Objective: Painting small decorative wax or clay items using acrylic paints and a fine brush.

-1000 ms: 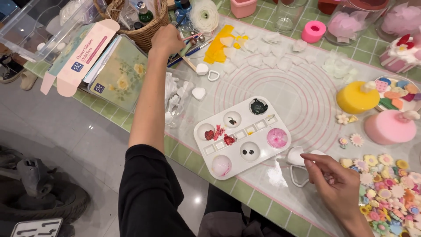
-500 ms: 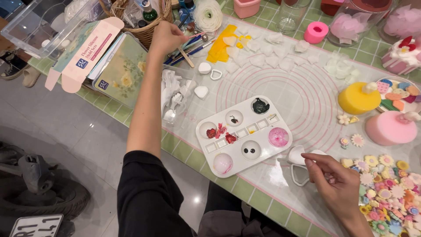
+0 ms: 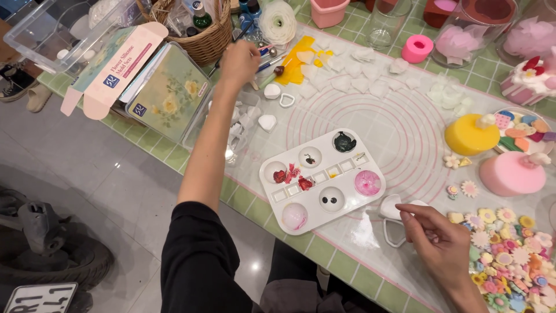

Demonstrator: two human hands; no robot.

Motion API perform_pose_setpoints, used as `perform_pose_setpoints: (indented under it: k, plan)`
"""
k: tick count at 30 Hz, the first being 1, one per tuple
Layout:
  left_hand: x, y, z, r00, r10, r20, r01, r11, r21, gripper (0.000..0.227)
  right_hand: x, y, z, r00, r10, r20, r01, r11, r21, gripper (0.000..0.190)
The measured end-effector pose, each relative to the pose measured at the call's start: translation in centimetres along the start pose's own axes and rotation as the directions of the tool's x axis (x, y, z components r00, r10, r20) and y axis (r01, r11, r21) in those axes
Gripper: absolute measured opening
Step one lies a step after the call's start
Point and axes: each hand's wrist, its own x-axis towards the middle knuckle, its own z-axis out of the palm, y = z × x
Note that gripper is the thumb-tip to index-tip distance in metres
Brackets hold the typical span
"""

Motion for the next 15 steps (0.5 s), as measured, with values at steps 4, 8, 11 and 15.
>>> perform_pose_setpoints:
  k: [4,8,11,15]
  plan:
    - [1.5,-0.7,0.2,0.997,0.035,-0.065,-0.032,0.999,0.038,0.019,0.1,-0.4,0.1,0.999,-0.043,0.03,0.045,0.998,-0.055,0.021]
    - [3.1,-1.8,2.7,0.985,0.143,-0.098,-0.131,0.984,0.122,0.028,0.2,-0.2,0.2,0.999,-0.034,0.012,0.035,0.998,-0.046,0.021]
    - [3.2,-0.6,3.0,0.967,0.192,-0.168,-0.159,0.969,0.192,0.031,0.2,-0.3,0.1,1.0,-0.017,0.004,0.017,0.997,-0.074,0.021]
    - [3.3,0.2,3.9,0.963,0.195,-0.186,-0.137,0.948,0.288,0.027,0.2,-0.9,0.0,0.999,-0.035,0.011,0.036,0.988,-0.149,0.019]
